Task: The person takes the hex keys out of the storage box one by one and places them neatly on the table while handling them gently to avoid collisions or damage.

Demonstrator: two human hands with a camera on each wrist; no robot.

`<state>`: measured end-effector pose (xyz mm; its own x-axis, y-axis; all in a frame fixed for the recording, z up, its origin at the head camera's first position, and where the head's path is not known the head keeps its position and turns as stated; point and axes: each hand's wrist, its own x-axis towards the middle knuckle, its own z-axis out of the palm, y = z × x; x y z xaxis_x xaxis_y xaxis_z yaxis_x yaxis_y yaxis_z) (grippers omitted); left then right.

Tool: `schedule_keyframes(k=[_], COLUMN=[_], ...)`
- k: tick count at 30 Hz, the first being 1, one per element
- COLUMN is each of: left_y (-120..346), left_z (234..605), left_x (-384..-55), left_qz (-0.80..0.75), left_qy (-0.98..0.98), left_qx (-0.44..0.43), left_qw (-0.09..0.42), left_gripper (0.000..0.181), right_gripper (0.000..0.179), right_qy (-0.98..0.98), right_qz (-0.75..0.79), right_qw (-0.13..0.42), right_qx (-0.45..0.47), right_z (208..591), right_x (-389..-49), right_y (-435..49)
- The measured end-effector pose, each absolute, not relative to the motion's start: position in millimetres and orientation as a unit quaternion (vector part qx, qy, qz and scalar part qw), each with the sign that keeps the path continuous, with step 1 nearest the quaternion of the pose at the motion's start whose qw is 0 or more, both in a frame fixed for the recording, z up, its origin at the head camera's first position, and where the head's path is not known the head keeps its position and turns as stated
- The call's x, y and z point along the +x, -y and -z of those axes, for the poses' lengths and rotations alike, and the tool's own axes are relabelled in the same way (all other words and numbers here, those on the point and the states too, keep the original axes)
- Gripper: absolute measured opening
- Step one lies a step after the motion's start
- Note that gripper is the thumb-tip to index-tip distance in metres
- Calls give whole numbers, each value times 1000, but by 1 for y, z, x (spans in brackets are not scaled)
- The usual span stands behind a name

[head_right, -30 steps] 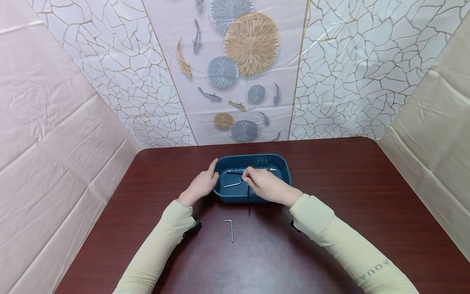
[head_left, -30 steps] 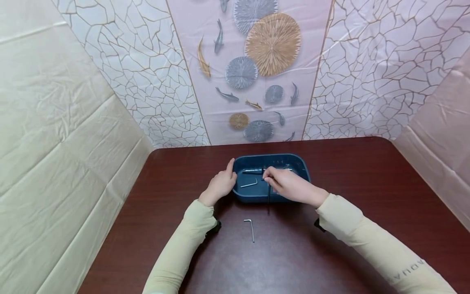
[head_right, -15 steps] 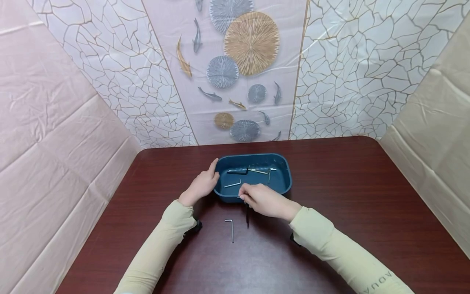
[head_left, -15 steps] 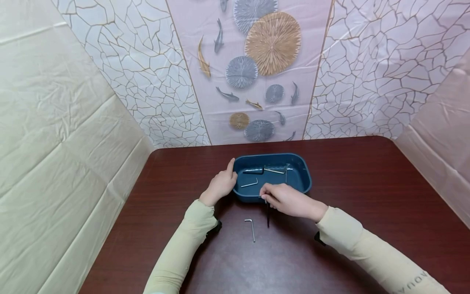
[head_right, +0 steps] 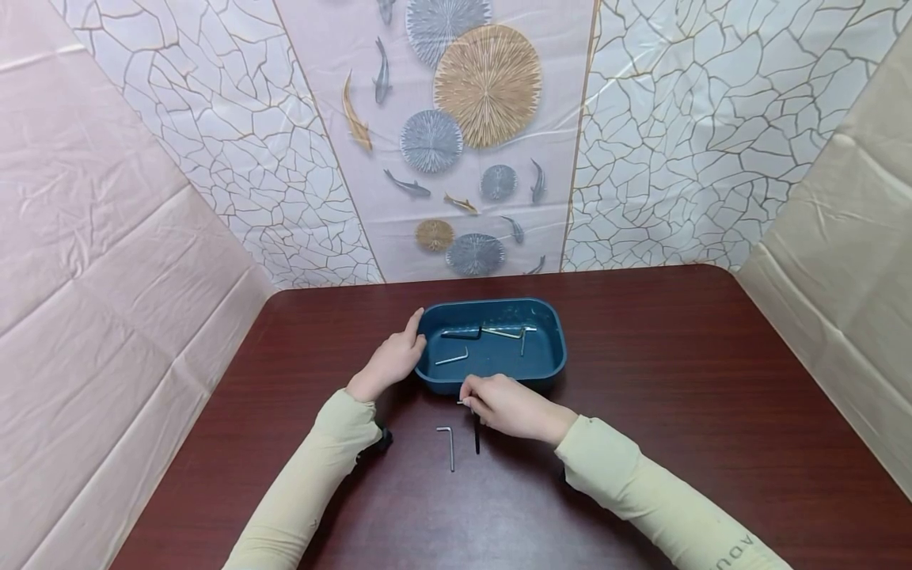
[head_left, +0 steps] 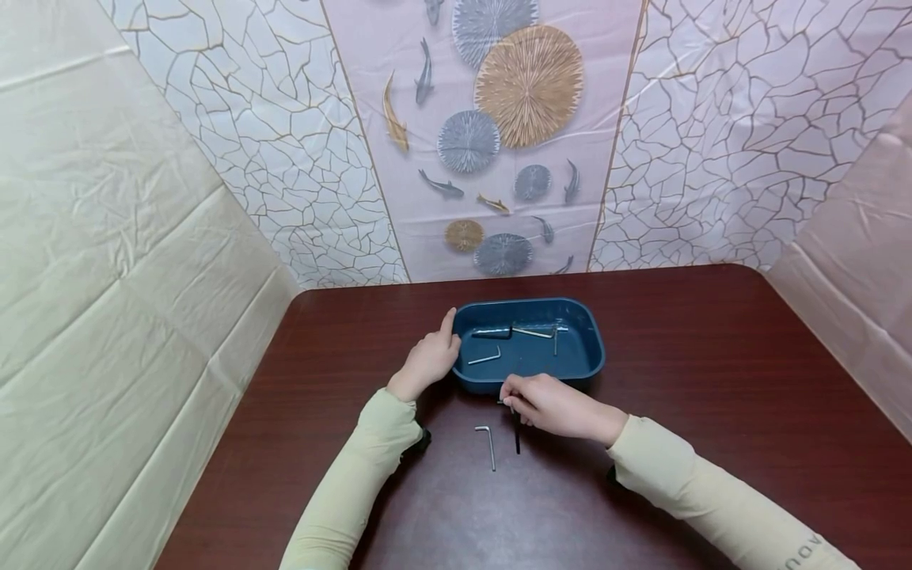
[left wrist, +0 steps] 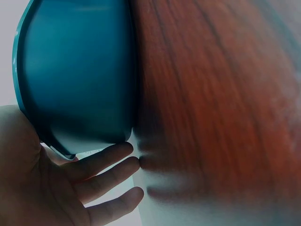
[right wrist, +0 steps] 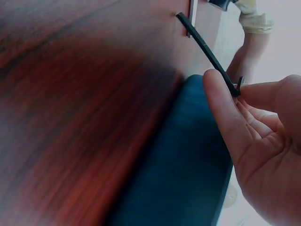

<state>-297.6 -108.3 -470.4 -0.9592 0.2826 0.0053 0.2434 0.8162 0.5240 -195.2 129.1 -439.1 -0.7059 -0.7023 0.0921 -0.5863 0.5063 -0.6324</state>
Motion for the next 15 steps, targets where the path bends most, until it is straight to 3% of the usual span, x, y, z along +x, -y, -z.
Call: schedule_keyframes(k=[10,15], left_y=[109,110], left_z=[471,471], left_x=[-298,-298], left_qz=[-272,-277], left_qy=[-952,-951], left_qx=[137,135], left_qw=[37,38], left_gripper=[60,59], right_gripper=[7,8], right_qy=[-875,-879], right_qz=[286,286], right_qw=[16,16], right_qx=[-390,-381], right_z=[459,464], right_x=[-193,-193], right_y=[-123,-120])
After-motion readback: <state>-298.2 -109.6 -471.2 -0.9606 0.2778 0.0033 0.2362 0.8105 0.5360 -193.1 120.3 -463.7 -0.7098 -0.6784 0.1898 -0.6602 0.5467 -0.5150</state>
